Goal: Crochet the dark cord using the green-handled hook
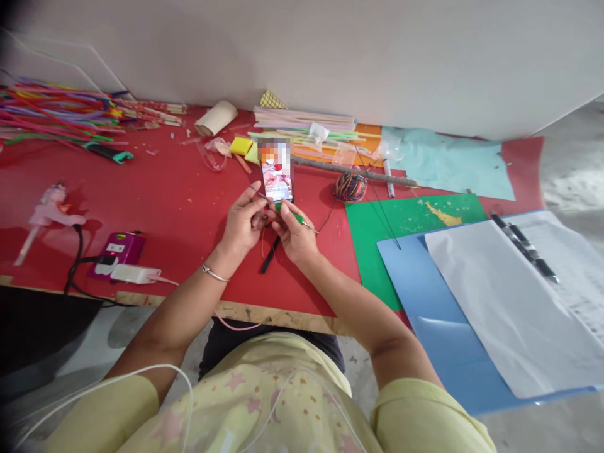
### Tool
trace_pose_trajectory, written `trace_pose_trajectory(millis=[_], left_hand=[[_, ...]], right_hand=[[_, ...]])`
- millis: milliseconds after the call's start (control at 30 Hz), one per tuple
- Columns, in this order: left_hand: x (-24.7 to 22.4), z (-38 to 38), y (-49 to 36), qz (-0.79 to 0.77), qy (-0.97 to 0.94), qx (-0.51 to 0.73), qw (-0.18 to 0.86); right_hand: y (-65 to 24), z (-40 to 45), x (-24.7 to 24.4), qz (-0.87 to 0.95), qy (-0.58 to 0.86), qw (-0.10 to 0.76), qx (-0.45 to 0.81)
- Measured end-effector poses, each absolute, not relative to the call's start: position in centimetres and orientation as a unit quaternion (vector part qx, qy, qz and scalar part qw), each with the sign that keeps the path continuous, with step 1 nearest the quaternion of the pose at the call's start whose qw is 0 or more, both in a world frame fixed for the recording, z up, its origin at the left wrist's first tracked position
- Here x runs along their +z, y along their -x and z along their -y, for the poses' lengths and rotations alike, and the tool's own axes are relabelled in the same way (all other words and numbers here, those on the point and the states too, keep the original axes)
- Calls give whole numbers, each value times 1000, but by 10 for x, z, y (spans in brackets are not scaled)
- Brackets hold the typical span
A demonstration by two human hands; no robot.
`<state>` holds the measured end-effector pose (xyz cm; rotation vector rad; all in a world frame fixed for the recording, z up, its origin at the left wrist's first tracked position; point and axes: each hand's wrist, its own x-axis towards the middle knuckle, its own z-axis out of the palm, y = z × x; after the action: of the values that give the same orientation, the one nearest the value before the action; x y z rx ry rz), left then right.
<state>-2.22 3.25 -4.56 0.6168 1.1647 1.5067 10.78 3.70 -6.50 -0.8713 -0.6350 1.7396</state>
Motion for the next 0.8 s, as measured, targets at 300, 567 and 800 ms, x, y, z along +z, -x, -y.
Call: trace_pose_trajectory(millis=[300, 567, 800], left_hand=[[-55, -36, 11, -486, -300, 695, 436], [-36, -28, 16, -407, -153, 674, 598], [-28, -29, 28, -380, -184, 639, 642]], right_hand=[[-111, -40, -68, 429, 416, 556, 577], [-105, -29, -68, 514, 408, 571, 493], [-108, -33, -63, 383, 352, 571, 635]])
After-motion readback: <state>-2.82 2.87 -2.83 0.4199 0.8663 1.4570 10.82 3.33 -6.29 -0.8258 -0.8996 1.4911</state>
